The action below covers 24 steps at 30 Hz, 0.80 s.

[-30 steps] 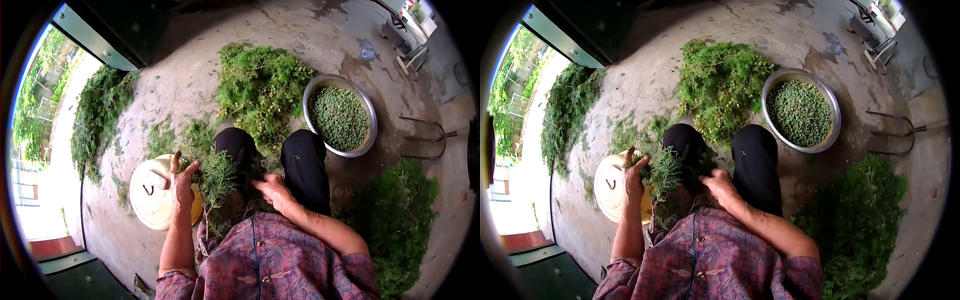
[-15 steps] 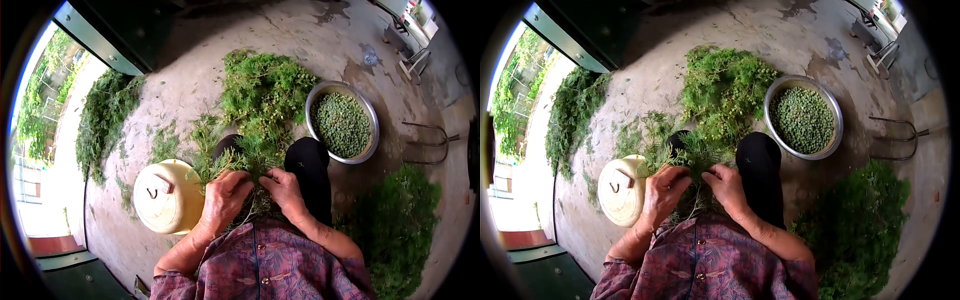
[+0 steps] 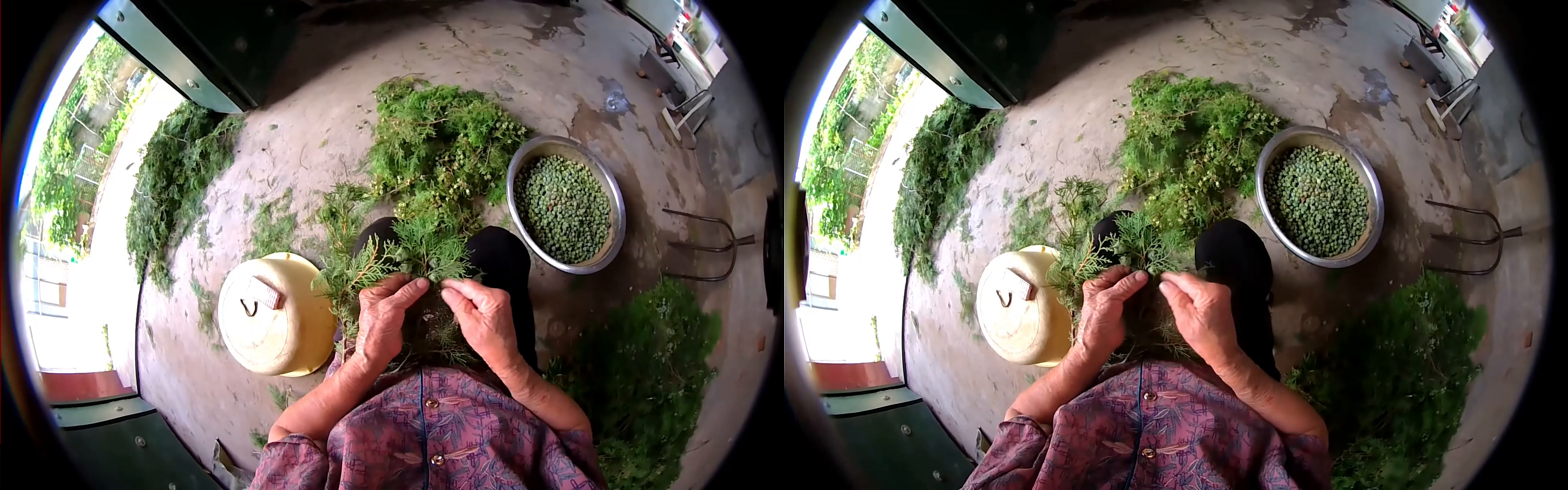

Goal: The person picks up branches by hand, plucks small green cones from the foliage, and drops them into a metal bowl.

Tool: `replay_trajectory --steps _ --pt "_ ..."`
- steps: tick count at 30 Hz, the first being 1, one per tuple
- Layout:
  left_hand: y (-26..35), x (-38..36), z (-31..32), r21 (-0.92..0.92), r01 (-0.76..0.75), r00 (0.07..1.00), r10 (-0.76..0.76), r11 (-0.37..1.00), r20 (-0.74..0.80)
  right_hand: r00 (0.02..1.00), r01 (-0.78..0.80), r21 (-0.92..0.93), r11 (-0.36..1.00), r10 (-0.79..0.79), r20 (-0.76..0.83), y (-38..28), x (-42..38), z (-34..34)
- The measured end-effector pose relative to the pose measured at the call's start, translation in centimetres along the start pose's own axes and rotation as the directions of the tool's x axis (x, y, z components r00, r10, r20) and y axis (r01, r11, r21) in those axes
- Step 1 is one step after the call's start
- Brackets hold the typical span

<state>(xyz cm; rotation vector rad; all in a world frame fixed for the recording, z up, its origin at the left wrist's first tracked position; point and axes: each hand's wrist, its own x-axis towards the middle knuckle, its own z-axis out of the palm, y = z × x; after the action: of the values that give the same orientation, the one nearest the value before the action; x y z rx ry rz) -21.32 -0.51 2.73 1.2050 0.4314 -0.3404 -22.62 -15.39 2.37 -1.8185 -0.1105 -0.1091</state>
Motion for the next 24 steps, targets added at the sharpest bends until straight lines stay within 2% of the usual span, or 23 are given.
replay_trajectory --steps 1,2,4,5,8,9,12,13,16,19,21,24 --pt "-0.3 0.2 -0.1 0.017 -0.009 1.000 0.009 1.000 0.002 0.990 -0.144 -0.010 0.990 0.144 -0.009 -0.1 0.2 -0.8" --pt "-0.6 0.4 -0.2 0.032 -0.016 1.000 0.015 0.999 0.003 0.983 -0.085 -0.010 0.996 0.083 -0.163 0.4 0.5 -0.8" --pt "-1.4 0.8 -0.2 -0.031 -0.038 0.999 0.039 0.999 0.036 0.987 -0.014 -0.118 0.993 -0.006 -0.162 1.3 1.5 -1.9" --pt "-1.6 1.0 -0.2 -0.061 -0.051 0.997 0.054 0.997 0.054 0.993 0.044 -0.135 0.990 -0.059 -0.104 2.0 1.7 -2.3" --pt "-0.6 0.2 0.8 -0.148 0.006 0.996 0.008 0.989 0.091 0.990 -0.133 0.271 0.953 0.114 0.083 2.6 1.7 -1.9" --pt "-0.6 0.3 0.8 -0.137 0.006 0.995 0.008 0.991 0.100 0.982 -0.140 0.157 0.978 0.117 0.146 1.9 1.8 -2.3" --pt "-0.7 0.2 0.8 -0.084 0.004 0.992 0.007 0.996 0.126 0.992 -0.008 0.002 1.000 0.008 0.129 2.1 1.7 -1.8" --pt "-0.6 0.1 0.8 -0.056 -0.001 0.991 0.009 0.998 0.136 0.989 -0.041 0.073 0.996 0.031 0.142 1.9 1.7 -1.9" --pt "-0.8 0.1 0.9 -0.016 -0.011 0.985 0.014 1.000 0.173 0.972 -0.184 0.137 0.973 0.159 0.174 1.5 1.5 -2.1" --pt "-1.1 0.2 0.9 0.016 -0.040 0.971 0.035 0.999 0.238 0.953 -0.262 0.207 0.943 0.218 0.211 2.3 1.1 -2.5" --pt "-1.7 0.4 1.0 0.036 -0.087 0.960 0.074 0.996 0.271 0.948 -0.286 0.332 0.899 0.215 0.235 2.3 0.9 -2.6" --pt "-1.9 0.4 0.9 0.005 -0.017 0.953 0.014 1.000 0.303 0.936 -0.336 0.482 0.809 0.231 0.266 3.0 0.4 -2.5"
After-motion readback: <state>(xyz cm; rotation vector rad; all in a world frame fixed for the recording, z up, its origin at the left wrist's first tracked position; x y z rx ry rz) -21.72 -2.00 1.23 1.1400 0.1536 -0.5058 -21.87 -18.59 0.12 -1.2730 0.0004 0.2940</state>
